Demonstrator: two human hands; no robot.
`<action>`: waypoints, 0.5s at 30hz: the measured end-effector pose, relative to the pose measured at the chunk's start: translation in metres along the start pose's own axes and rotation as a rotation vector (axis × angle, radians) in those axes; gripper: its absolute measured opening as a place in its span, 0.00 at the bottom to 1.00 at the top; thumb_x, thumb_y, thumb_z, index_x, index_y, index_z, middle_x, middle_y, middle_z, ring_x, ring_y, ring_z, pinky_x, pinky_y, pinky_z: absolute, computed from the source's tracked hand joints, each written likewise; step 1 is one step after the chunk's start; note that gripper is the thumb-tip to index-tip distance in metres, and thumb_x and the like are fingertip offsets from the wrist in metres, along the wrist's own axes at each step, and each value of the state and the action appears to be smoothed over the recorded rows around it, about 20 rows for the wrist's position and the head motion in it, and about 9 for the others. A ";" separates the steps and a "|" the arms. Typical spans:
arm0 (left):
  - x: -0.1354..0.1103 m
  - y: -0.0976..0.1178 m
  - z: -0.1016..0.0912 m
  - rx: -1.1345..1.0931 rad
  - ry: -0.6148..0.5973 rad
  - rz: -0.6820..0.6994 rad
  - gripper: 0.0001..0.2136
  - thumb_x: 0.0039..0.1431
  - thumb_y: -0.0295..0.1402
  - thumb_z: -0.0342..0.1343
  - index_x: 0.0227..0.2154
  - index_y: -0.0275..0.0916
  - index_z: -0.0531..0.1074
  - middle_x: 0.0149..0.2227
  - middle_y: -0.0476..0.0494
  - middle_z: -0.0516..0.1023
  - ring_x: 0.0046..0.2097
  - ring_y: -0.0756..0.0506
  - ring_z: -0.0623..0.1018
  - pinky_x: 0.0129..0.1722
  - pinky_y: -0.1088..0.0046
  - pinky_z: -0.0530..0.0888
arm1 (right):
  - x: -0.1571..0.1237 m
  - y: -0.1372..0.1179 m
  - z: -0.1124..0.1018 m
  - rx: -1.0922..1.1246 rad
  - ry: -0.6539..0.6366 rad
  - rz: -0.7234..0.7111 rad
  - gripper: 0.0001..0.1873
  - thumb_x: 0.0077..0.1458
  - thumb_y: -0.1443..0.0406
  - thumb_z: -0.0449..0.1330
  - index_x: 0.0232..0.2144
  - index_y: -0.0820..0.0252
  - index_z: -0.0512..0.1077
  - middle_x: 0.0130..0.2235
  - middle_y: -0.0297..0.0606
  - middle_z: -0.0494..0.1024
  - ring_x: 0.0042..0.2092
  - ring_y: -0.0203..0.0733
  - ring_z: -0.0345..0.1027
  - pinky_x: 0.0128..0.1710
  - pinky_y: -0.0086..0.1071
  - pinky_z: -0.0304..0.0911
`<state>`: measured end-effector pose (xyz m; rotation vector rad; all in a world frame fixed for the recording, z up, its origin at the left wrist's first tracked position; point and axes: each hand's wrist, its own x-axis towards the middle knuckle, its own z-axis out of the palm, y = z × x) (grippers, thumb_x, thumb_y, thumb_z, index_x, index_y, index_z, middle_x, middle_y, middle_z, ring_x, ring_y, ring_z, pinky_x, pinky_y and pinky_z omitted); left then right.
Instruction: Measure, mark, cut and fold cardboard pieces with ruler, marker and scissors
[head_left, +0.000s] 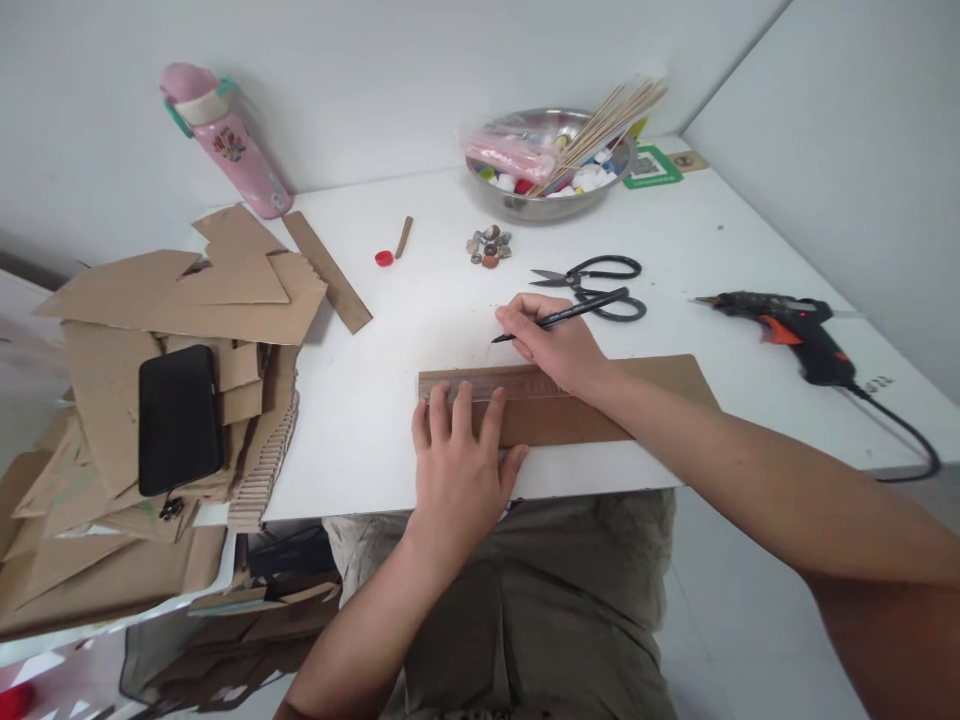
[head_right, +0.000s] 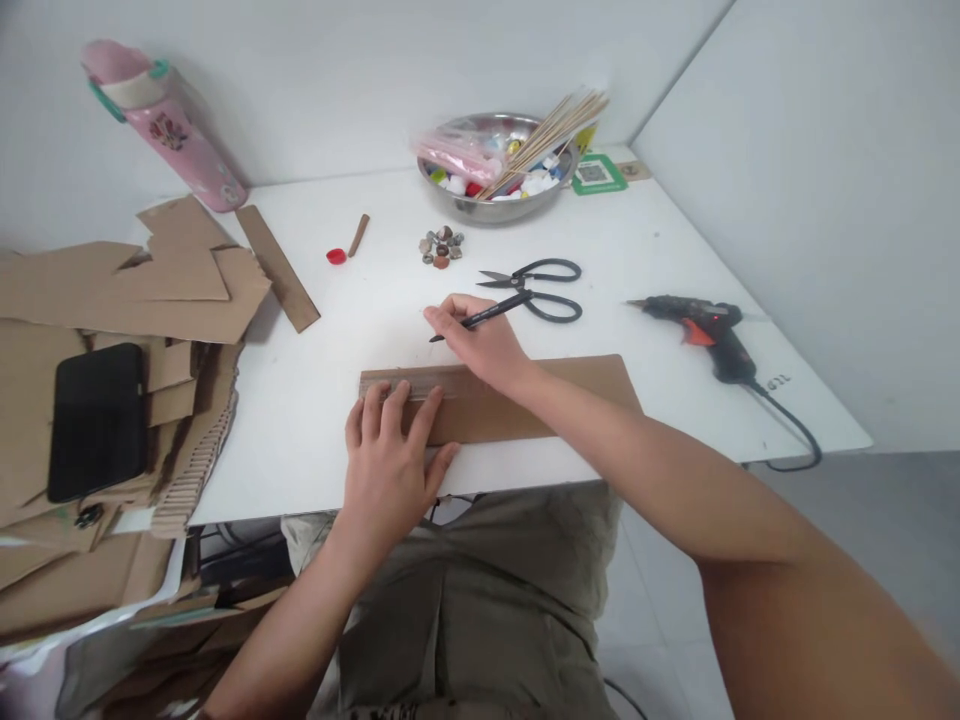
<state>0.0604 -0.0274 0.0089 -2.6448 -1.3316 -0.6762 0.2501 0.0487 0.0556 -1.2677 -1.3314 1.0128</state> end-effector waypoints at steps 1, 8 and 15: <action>0.000 0.000 0.000 -0.002 -0.013 -0.008 0.25 0.74 0.46 0.61 0.67 0.43 0.80 0.63 0.26 0.81 0.65 0.24 0.79 0.64 0.40 0.76 | 0.000 -0.001 -0.002 -0.009 -0.010 -0.008 0.37 0.55 0.30 0.69 0.22 0.51 0.64 0.19 0.25 0.60 0.22 0.33 0.52 0.22 0.34 0.48; 0.000 0.003 -0.001 0.011 -0.049 -0.021 0.26 0.73 0.48 0.61 0.69 0.44 0.78 0.64 0.27 0.81 0.66 0.24 0.77 0.65 0.39 0.75 | -0.005 0.001 -0.010 -0.057 -0.070 0.053 0.36 0.53 0.28 0.69 0.23 0.50 0.70 0.16 0.27 0.65 0.20 0.36 0.55 0.23 0.36 0.51; -0.002 0.002 -0.003 -0.006 -0.075 -0.026 0.27 0.73 0.49 0.61 0.70 0.45 0.77 0.65 0.27 0.79 0.68 0.24 0.76 0.69 0.39 0.72 | -0.012 0.005 -0.014 -0.104 0.003 0.106 0.35 0.58 0.35 0.70 0.19 0.51 0.66 0.16 0.28 0.63 0.20 0.36 0.56 0.23 0.36 0.53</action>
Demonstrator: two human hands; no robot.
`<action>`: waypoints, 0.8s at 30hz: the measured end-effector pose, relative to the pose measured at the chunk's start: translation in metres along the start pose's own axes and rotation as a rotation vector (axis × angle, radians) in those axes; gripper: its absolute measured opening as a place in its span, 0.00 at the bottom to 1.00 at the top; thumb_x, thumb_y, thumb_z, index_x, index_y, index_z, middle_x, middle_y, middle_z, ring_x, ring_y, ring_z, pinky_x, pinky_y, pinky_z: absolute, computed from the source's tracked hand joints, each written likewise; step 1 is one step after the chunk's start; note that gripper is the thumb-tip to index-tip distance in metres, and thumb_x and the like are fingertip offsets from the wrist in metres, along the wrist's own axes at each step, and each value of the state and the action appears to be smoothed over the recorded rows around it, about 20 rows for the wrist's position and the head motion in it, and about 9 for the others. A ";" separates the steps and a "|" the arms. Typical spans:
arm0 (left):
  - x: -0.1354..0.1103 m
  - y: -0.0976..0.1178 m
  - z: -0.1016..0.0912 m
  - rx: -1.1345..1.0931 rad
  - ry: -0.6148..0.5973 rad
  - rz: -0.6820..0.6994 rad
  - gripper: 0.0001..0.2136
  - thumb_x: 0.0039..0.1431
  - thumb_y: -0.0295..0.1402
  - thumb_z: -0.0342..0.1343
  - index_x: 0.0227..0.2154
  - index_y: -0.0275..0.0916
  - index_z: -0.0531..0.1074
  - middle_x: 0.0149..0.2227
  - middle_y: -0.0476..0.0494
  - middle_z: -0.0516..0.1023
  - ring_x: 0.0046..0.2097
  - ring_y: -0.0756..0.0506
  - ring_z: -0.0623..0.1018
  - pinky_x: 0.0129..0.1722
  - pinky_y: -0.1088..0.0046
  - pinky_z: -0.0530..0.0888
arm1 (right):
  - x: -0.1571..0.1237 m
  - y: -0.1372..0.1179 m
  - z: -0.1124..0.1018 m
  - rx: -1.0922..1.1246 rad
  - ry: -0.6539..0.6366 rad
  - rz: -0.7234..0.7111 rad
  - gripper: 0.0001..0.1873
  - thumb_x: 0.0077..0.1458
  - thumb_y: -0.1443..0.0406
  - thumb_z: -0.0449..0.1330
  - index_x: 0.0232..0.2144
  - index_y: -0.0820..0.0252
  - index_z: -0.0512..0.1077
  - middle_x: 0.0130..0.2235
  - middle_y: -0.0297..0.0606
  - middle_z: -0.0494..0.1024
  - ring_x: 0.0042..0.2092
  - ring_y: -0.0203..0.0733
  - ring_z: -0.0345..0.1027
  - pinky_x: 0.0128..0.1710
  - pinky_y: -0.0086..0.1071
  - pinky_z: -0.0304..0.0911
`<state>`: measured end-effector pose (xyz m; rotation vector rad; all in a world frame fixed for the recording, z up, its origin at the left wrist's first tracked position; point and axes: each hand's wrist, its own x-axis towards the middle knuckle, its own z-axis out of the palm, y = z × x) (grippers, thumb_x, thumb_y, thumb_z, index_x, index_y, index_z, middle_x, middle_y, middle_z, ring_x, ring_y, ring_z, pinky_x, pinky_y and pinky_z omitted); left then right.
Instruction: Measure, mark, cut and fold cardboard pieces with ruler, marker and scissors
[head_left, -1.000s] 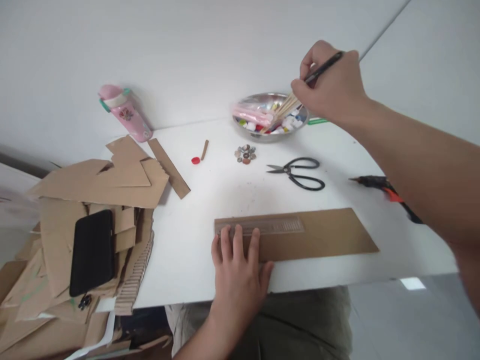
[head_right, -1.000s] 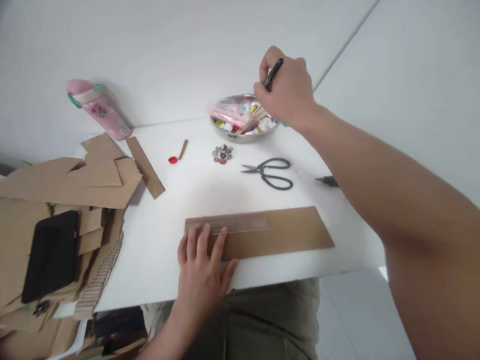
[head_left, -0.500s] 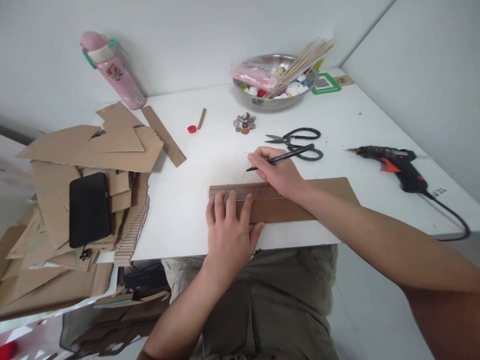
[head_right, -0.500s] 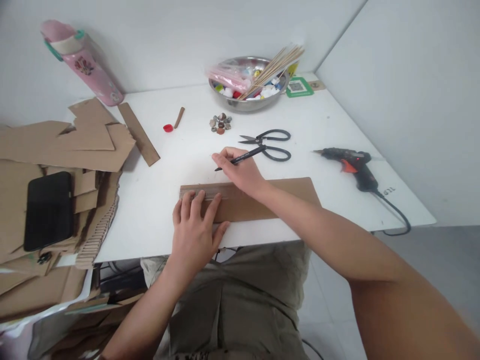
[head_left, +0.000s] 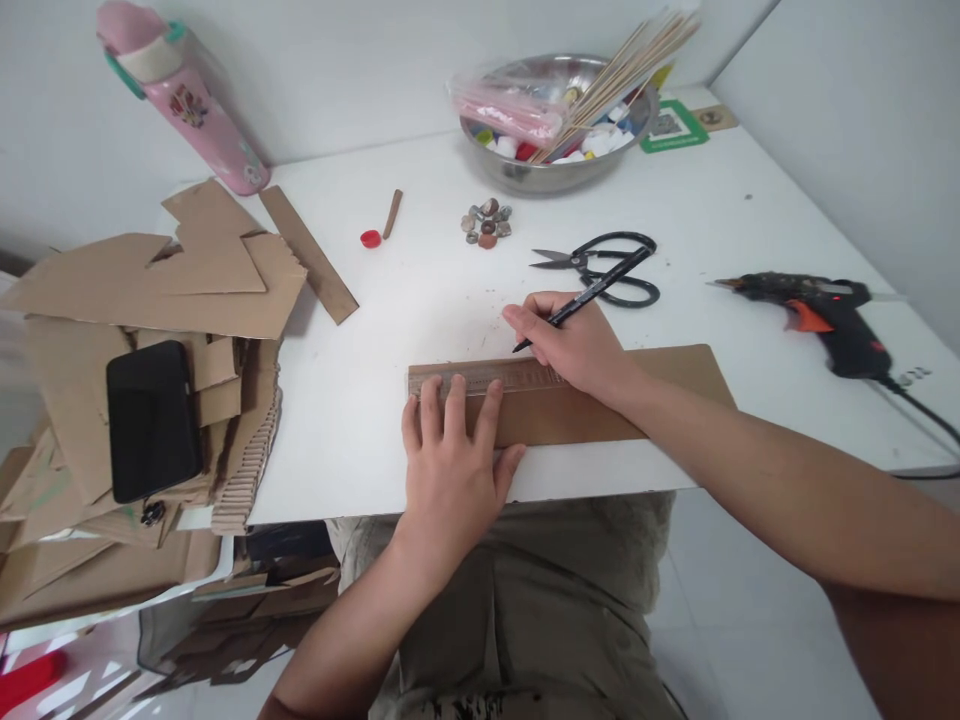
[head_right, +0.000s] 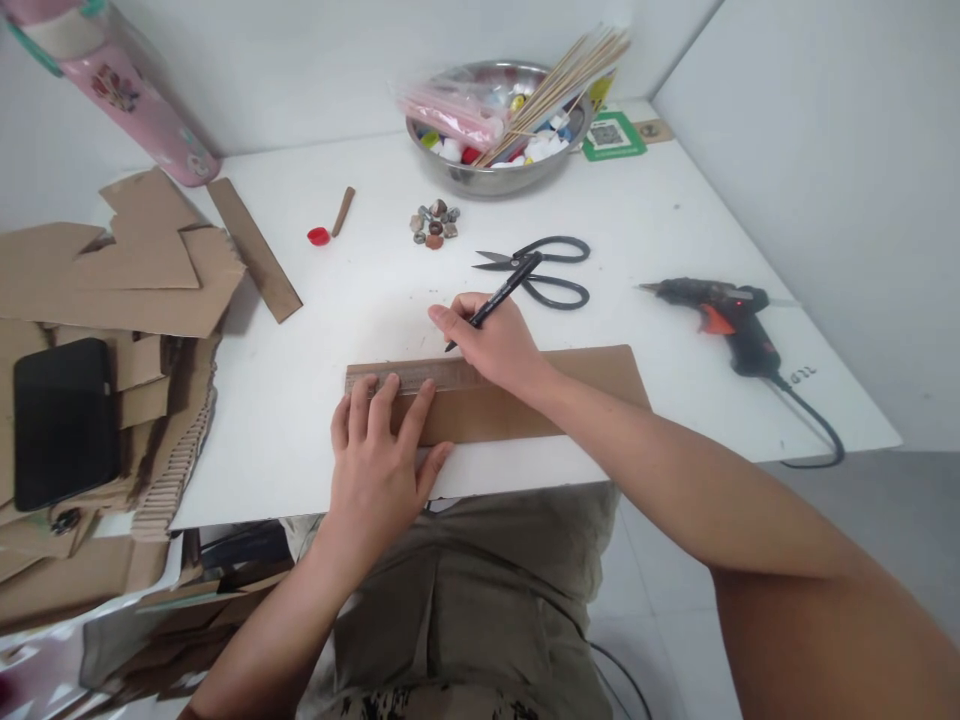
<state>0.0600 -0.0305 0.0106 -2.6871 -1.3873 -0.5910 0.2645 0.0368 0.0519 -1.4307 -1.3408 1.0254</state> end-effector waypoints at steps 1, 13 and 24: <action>0.000 0.000 0.000 0.000 0.010 0.007 0.27 0.74 0.48 0.61 0.69 0.44 0.78 0.65 0.27 0.79 0.67 0.25 0.76 0.69 0.39 0.72 | -0.001 0.000 -0.001 -0.007 -0.005 0.003 0.33 0.60 0.37 0.70 0.20 0.51 0.67 0.16 0.28 0.64 0.20 0.36 0.56 0.24 0.36 0.53; -0.002 0.001 0.000 -0.008 -0.008 -0.008 0.28 0.73 0.48 0.62 0.70 0.44 0.77 0.66 0.27 0.78 0.69 0.24 0.74 0.71 0.38 0.70 | -0.002 0.004 0.000 -0.114 0.028 -0.039 0.22 0.56 0.62 0.70 0.22 0.51 0.59 0.24 0.29 0.67 0.28 0.38 0.60 0.27 0.35 0.55; -0.001 0.001 0.000 -0.012 0.039 0.008 0.25 0.75 0.47 0.59 0.68 0.41 0.79 0.65 0.25 0.79 0.67 0.23 0.76 0.69 0.37 0.72 | -0.001 0.004 0.000 -0.236 0.049 -0.050 0.22 0.50 0.72 0.67 0.20 0.52 0.56 0.23 0.29 0.64 0.28 0.38 0.57 0.29 0.37 0.53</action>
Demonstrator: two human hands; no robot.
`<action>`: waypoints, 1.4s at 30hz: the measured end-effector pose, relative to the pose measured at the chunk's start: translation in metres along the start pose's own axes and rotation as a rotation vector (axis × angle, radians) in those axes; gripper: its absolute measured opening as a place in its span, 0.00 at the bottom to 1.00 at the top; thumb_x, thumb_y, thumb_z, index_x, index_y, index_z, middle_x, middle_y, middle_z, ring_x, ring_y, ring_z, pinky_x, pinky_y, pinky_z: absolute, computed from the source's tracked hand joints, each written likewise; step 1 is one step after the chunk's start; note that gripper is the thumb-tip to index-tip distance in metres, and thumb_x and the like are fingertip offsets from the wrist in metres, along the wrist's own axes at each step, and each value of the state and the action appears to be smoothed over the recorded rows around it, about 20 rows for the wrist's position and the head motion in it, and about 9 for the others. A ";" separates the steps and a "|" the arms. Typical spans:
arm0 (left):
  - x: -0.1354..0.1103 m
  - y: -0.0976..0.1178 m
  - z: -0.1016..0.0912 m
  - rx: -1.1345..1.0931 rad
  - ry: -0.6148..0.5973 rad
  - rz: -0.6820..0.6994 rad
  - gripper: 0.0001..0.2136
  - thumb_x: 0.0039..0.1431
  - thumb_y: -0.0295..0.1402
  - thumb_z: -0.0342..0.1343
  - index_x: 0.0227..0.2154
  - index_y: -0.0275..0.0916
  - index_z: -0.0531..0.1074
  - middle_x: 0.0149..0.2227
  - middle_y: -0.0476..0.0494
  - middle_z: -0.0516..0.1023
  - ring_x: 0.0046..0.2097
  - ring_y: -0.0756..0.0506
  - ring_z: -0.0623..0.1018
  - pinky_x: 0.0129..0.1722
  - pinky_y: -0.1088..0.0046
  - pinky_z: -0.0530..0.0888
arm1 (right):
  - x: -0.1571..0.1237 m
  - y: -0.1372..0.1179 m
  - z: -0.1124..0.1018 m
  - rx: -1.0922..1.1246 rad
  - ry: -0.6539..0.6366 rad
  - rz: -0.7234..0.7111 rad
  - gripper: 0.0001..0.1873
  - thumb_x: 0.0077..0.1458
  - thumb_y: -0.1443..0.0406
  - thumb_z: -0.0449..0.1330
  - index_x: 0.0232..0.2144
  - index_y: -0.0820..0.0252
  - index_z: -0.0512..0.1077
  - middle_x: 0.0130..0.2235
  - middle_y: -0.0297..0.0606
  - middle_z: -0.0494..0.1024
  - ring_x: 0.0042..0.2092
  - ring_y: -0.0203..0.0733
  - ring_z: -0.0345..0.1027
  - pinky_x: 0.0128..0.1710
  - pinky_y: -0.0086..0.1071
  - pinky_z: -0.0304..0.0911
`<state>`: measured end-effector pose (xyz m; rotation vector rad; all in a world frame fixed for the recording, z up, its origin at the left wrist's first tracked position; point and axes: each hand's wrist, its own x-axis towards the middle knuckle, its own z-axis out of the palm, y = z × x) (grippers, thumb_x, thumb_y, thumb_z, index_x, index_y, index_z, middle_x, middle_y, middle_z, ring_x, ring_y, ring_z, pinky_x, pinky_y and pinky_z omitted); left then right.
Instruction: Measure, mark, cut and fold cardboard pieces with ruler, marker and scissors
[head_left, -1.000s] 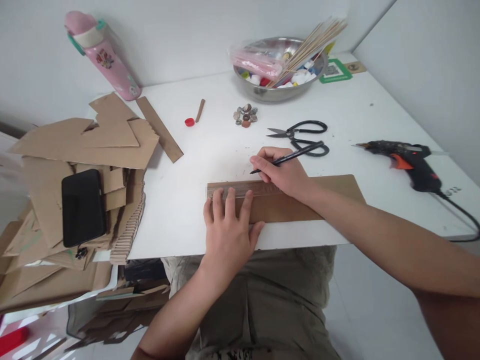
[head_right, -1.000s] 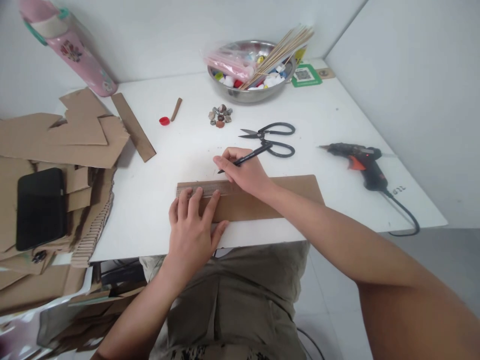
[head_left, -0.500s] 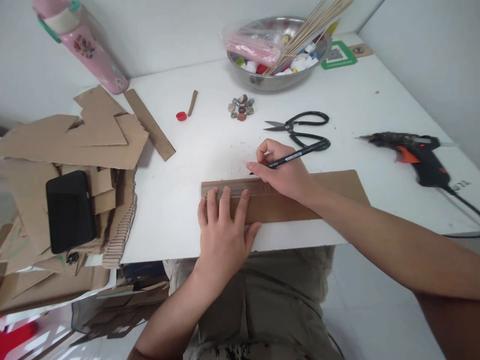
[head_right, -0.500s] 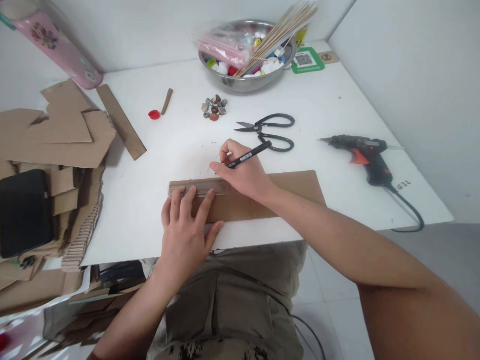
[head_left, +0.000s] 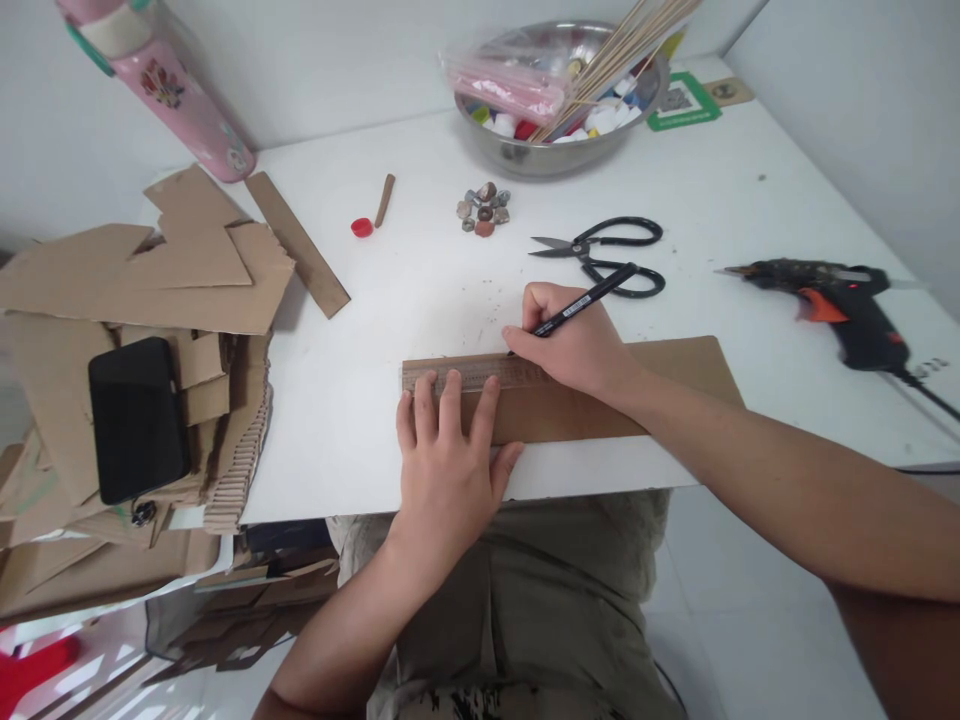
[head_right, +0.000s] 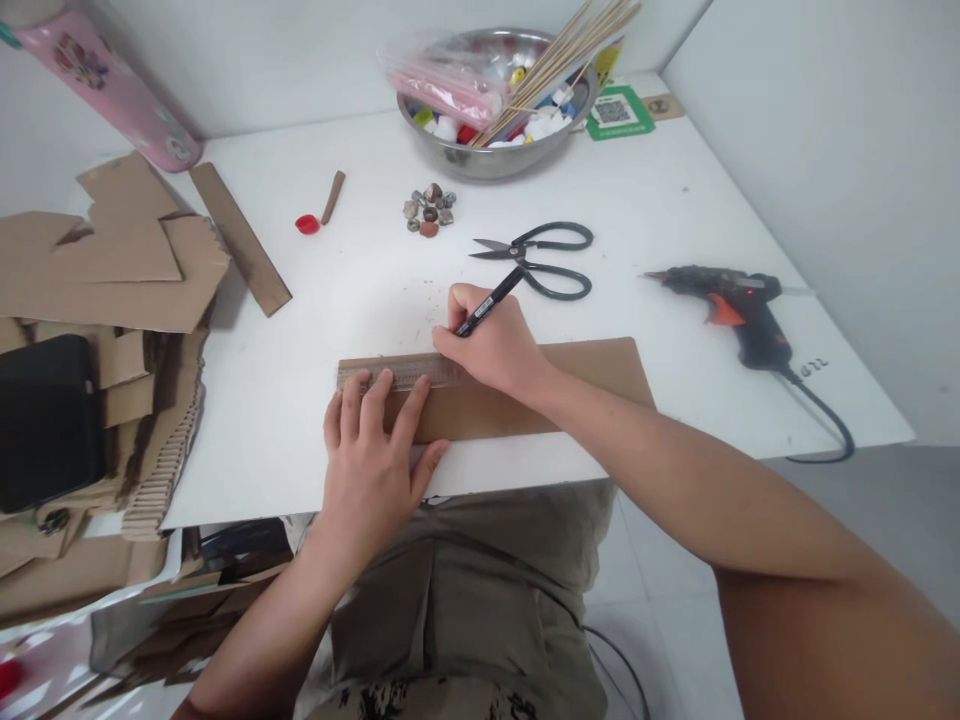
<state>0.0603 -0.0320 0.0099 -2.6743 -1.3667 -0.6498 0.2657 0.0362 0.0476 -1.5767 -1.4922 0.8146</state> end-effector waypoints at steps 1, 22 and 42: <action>0.000 0.000 0.000 0.001 0.000 0.000 0.25 0.75 0.46 0.59 0.68 0.41 0.79 0.65 0.25 0.79 0.67 0.23 0.76 0.69 0.37 0.72 | 0.000 0.000 0.000 -0.001 -0.002 0.001 0.22 0.50 0.72 0.67 0.20 0.52 0.56 0.23 0.29 0.63 0.28 0.38 0.57 0.29 0.37 0.53; 0.002 0.000 -0.003 0.013 -0.050 0.003 0.26 0.77 0.49 0.56 0.70 0.43 0.78 0.66 0.25 0.80 0.68 0.22 0.77 0.68 0.36 0.74 | 0.002 0.001 0.002 -0.046 0.028 -0.036 0.20 0.46 0.75 0.64 0.20 0.52 0.57 0.21 0.26 0.61 0.26 0.35 0.53 0.28 0.35 0.48; 0.002 0.001 -0.002 0.006 -0.029 0.000 0.25 0.76 0.47 0.57 0.69 0.43 0.79 0.65 0.25 0.80 0.67 0.23 0.77 0.68 0.35 0.74 | 0.002 -0.005 0.002 -0.057 0.020 -0.008 0.20 0.46 0.75 0.63 0.19 0.52 0.56 0.21 0.26 0.61 0.26 0.35 0.54 0.29 0.34 0.49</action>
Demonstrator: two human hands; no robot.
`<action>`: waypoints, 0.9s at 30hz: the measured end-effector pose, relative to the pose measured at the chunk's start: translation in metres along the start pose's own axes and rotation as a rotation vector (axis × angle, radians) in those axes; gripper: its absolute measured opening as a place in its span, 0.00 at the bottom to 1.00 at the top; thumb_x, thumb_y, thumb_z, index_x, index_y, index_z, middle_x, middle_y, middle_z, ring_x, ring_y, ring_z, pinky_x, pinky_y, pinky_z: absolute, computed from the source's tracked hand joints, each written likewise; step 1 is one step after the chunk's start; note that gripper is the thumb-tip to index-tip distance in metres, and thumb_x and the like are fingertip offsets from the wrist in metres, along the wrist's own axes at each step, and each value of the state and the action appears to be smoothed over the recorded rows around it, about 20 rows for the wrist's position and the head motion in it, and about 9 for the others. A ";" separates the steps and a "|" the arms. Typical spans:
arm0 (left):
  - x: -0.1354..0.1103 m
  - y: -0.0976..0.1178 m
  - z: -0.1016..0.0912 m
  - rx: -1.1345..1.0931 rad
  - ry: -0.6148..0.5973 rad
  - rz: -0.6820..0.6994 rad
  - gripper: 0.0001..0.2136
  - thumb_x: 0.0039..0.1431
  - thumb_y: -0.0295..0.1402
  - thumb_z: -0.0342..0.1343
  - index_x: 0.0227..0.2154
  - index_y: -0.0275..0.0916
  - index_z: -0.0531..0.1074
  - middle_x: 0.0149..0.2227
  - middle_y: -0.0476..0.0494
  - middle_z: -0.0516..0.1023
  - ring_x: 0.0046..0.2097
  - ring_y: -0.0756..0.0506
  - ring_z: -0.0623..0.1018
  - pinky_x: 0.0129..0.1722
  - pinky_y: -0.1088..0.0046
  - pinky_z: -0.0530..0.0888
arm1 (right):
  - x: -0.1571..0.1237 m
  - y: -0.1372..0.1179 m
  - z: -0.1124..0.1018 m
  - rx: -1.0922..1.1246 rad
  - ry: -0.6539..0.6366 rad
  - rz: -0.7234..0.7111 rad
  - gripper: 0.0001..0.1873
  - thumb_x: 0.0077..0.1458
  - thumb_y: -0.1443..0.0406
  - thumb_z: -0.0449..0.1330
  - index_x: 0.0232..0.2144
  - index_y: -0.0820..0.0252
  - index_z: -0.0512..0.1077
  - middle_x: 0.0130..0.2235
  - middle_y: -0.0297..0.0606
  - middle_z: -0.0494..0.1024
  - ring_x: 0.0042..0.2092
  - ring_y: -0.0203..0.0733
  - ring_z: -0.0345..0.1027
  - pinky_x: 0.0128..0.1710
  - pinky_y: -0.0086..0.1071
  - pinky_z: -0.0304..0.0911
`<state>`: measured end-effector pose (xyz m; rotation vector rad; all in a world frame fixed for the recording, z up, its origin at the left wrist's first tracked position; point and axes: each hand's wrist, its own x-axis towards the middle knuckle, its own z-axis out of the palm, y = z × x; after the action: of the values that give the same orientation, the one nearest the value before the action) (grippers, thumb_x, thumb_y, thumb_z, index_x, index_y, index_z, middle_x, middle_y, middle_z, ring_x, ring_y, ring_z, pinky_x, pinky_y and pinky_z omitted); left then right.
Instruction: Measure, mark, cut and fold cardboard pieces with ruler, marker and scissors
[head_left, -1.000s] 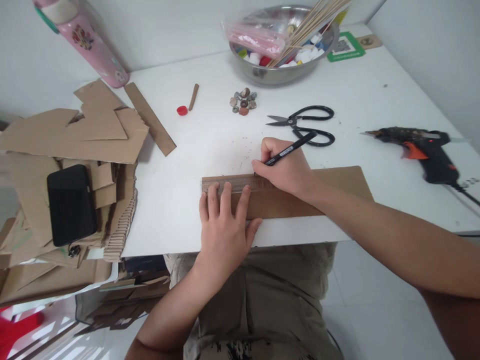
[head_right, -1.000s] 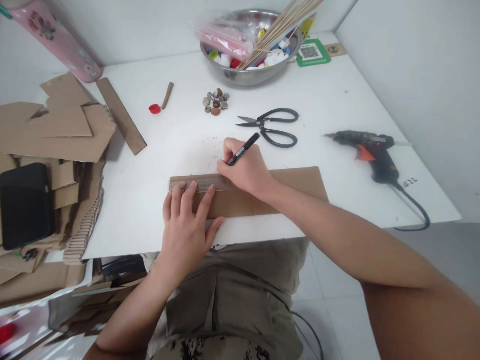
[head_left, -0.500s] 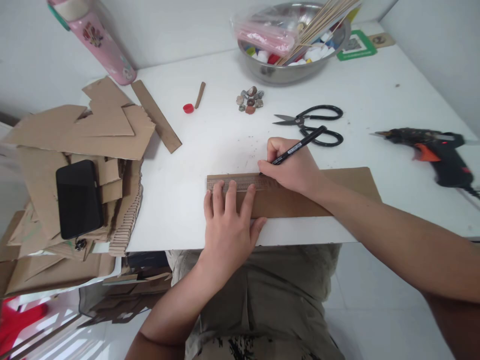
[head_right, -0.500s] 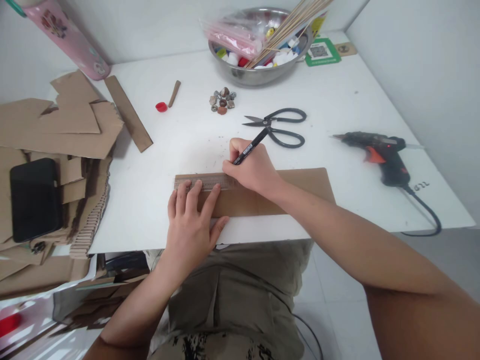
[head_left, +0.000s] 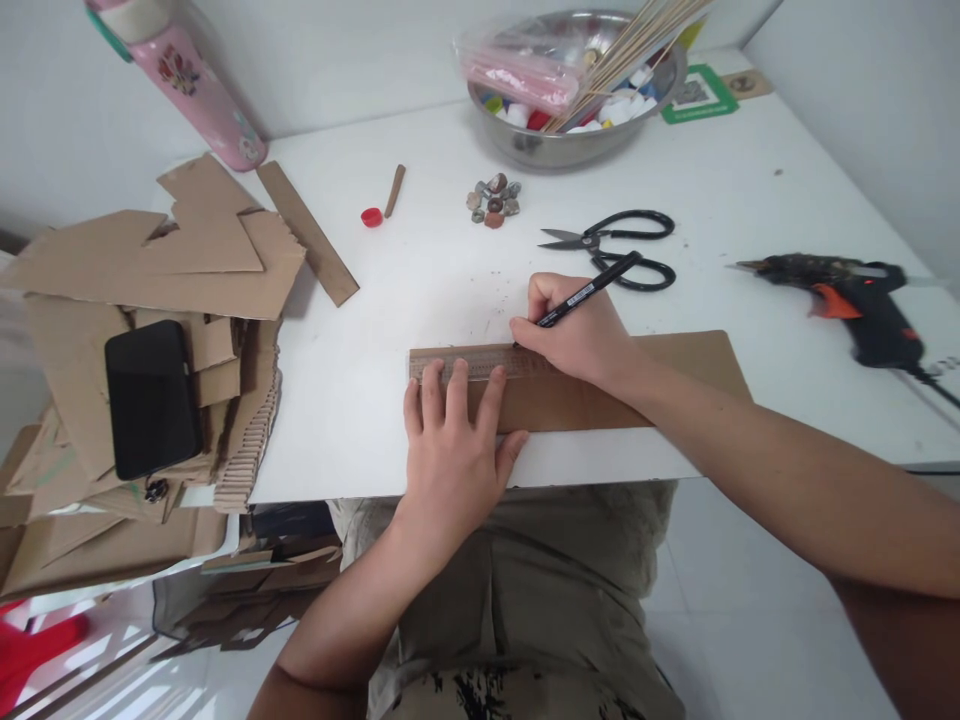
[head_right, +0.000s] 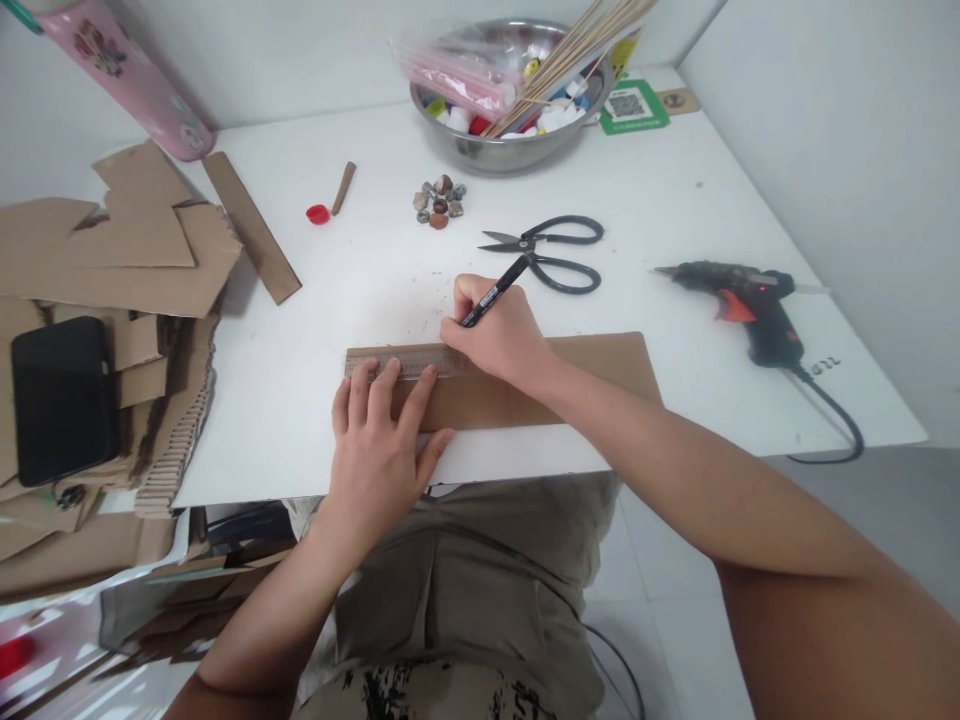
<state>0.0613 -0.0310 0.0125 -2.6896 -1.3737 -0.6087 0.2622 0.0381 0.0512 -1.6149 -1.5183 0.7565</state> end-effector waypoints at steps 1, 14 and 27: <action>0.000 0.000 0.000 0.000 0.004 0.001 0.25 0.76 0.47 0.57 0.69 0.43 0.79 0.65 0.25 0.80 0.67 0.23 0.77 0.68 0.35 0.74 | 0.000 0.000 0.000 0.000 0.007 -0.006 0.20 0.46 0.75 0.63 0.20 0.52 0.57 0.21 0.26 0.61 0.27 0.35 0.54 0.29 0.34 0.50; -0.002 -0.004 0.001 -0.036 0.027 0.007 0.25 0.76 0.46 0.58 0.68 0.43 0.77 0.65 0.26 0.80 0.68 0.24 0.77 0.69 0.37 0.74 | -0.010 0.007 -0.015 0.094 -0.021 -0.088 0.20 0.73 0.47 0.61 0.33 0.50 0.70 0.28 0.34 0.78 0.27 0.42 0.71 0.30 0.37 0.65; -0.007 -0.010 0.005 -0.224 0.016 -0.122 0.40 0.72 0.42 0.64 0.79 0.40 0.52 0.77 0.16 0.63 0.81 0.22 0.63 0.76 0.23 0.62 | -0.088 0.019 -0.029 -0.502 -0.037 -0.310 0.12 0.69 0.67 0.56 0.33 0.47 0.73 0.35 0.40 0.85 0.40 0.54 0.80 0.42 0.47 0.75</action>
<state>0.0519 -0.0292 0.0039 -2.7747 -1.5623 -0.8405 0.2872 -0.0524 0.0425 -1.6538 -2.0394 0.2432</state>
